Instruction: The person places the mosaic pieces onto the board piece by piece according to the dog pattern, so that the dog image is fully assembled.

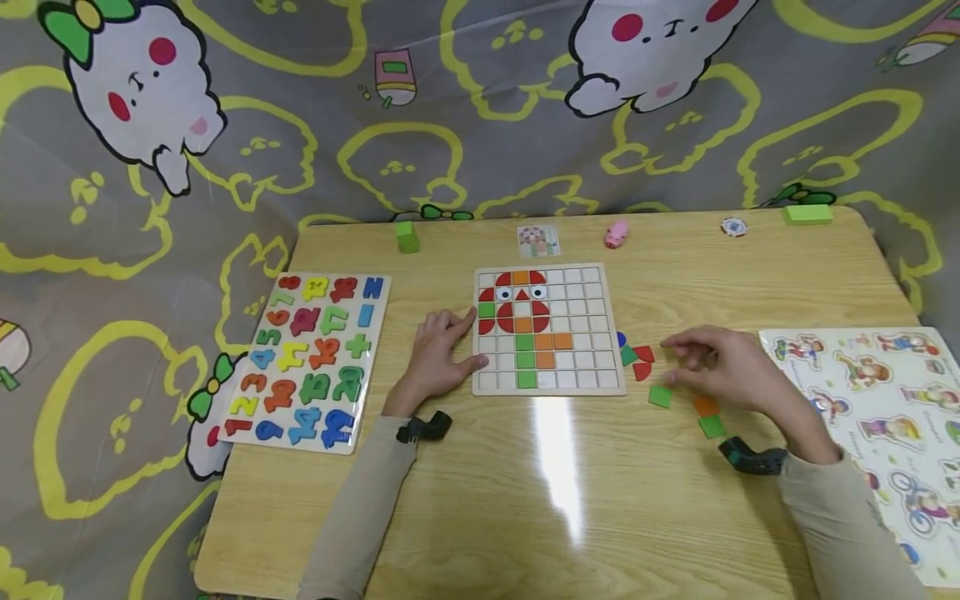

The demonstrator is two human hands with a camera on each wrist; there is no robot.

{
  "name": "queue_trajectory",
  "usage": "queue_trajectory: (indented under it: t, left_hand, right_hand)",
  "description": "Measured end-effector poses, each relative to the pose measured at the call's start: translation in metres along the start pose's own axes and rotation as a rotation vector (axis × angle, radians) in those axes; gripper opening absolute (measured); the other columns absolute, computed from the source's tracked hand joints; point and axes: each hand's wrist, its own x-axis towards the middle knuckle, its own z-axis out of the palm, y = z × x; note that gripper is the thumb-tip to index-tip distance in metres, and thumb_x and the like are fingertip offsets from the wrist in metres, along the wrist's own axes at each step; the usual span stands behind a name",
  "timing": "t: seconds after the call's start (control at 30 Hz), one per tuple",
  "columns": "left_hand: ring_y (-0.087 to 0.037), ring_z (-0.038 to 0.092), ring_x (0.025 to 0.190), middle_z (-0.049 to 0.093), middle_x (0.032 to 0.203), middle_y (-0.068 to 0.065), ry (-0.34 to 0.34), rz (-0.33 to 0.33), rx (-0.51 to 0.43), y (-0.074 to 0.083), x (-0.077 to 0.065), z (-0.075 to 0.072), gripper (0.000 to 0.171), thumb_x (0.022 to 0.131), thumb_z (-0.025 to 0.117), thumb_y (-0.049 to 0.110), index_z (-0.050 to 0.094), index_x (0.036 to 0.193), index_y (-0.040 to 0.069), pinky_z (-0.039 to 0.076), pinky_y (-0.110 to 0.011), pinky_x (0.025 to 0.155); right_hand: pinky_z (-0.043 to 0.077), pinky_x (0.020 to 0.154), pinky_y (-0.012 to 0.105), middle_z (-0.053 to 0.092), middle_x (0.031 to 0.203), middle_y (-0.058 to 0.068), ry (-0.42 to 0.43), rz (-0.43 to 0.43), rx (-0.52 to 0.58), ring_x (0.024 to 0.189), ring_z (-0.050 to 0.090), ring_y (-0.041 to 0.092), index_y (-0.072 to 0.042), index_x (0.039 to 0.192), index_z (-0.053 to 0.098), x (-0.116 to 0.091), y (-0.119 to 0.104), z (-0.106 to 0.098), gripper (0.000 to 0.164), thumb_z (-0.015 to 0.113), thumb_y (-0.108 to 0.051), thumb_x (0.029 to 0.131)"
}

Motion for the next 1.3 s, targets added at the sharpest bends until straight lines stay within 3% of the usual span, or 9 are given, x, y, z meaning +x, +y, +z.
queue_trajectory:
  t: [0.1, 0.23, 0.37, 0.6, 0.8, 0.9, 1.03, 1.13, 1.3]
  left_hand:
    - [-0.020, 0.035, 0.100, 0.047, 0.113, -0.002, 0.004, -0.005, 0.005, -0.001, -0.002, -0.001, 0.082, 0.086, 0.071, 0.050, 0.037, 0.154, 0.018, 0.027, -0.038, 0.088]
    - [-0.021, 0.036, 0.101, 0.048, 0.114, -0.003, 0.010, 0.007, 0.008, -0.001, -0.002, 0.000, 0.083, 0.086, 0.071, 0.051, 0.037, 0.154, 0.018, 0.027, -0.038, 0.089]
    - [-0.021, 0.036, 0.099, 0.048, 0.114, -0.003, 0.023, 0.018, 0.008, -0.001, -0.002, 0.002, 0.083, 0.086, 0.071, 0.052, 0.038, 0.153, 0.018, 0.027, -0.038, 0.088]
    - [-0.020, 0.034, 0.095, 0.048, 0.110, -0.003, 0.035, 0.043, -0.004, -0.002, -0.002, 0.002, 0.082, 0.086, 0.071, 0.051, 0.037, 0.153, 0.017, 0.025, -0.038, 0.086]
    - [-0.020, 0.033, 0.093, 0.047, 0.110, -0.002, 0.029, 0.047, 0.004, -0.004, -0.002, 0.001, 0.081, 0.087, 0.070, 0.050, 0.037, 0.154, 0.018, 0.024, -0.037, 0.085]
    - [-0.020, 0.033, 0.094, 0.046, 0.109, -0.002, 0.031, 0.047, 0.006, -0.004, -0.001, 0.001, 0.081, 0.087, 0.070, 0.050, 0.037, 0.154, 0.017, 0.024, -0.037, 0.085]
    - [-0.021, 0.033, 0.094, 0.047, 0.110, -0.003, 0.025, 0.035, 0.011, -0.004, -0.003, 0.000, 0.082, 0.087, 0.070, 0.050, 0.036, 0.154, 0.018, 0.024, -0.037, 0.085]
    - [-0.020, 0.034, 0.095, 0.047, 0.111, -0.003, 0.022, 0.022, 0.012, -0.004, -0.004, -0.001, 0.082, 0.087, 0.070, 0.051, 0.036, 0.154, 0.018, 0.025, -0.037, 0.086]
    - [-0.020, 0.033, 0.096, 0.047, 0.111, -0.002, 0.022, 0.023, -0.002, -0.002, -0.003, 0.000, 0.082, 0.086, 0.070, 0.051, 0.037, 0.154, 0.019, 0.025, -0.037, 0.086]
  right_hand:
    - [0.046, 0.062, 0.025, 0.068, 0.085, -0.005, -0.043, -0.001, -0.050, 0.071, 0.060, 0.006, -0.013, 0.106, 0.075, -0.027, 0.016, -0.009, 0.038, 0.089, -0.027, 0.073]
    - [0.046, 0.061, 0.025, 0.065, 0.080, -0.009, -0.024, -0.028, -0.077, 0.069, 0.058, 0.002, -0.016, 0.096, 0.075, -0.046, 0.027, -0.007, 0.031, 0.090, -0.024, 0.070]
    - [0.044, 0.058, 0.022, 0.062, 0.075, -0.011, 0.014, -0.037, -0.105, 0.064, 0.053, -0.002, -0.020, 0.084, 0.073, -0.047, 0.029, -0.001, 0.023, 0.090, -0.021, 0.069]
    - [0.042, 0.056, 0.023, 0.058, 0.071, -0.011, -0.019, -0.040, -0.124, 0.062, 0.050, -0.002, -0.019, 0.080, 0.064, -0.037, 0.024, 0.001, 0.023, 0.086, -0.021, 0.075]
    - [0.041, 0.055, 0.022, 0.059, 0.073, -0.006, 0.034, -0.053, -0.012, 0.060, 0.051, 0.003, -0.016, 0.101, 0.062, -0.019, 0.010, 0.004, 0.019, 0.076, -0.017, 0.087]
    - [0.041, 0.053, 0.023, 0.062, 0.073, 0.002, 0.054, -0.023, 0.158, 0.058, 0.054, 0.011, -0.014, 0.109, 0.065, 0.001, -0.005, 0.011, 0.022, 0.074, -0.014, 0.089]
    - [0.045, 0.054, 0.023, 0.067, 0.078, 0.006, 0.040, 0.006, 0.347, 0.062, 0.061, 0.017, -0.012, 0.106, 0.070, 0.030, -0.027, 0.034, 0.024, 0.079, -0.017, 0.084]
    - [0.047, 0.056, 0.022, 0.067, 0.079, 0.003, 0.012, -0.034, 0.345, 0.064, 0.062, 0.015, -0.011, 0.103, 0.070, 0.047, -0.039, 0.056, 0.032, 0.086, -0.021, 0.077]
    - [0.042, 0.055, 0.022, 0.061, 0.074, -0.003, 0.006, -0.118, 0.227, 0.060, 0.052, 0.010, -0.012, 0.094, 0.070, 0.058, -0.050, 0.081, 0.038, 0.091, -0.029, 0.067]
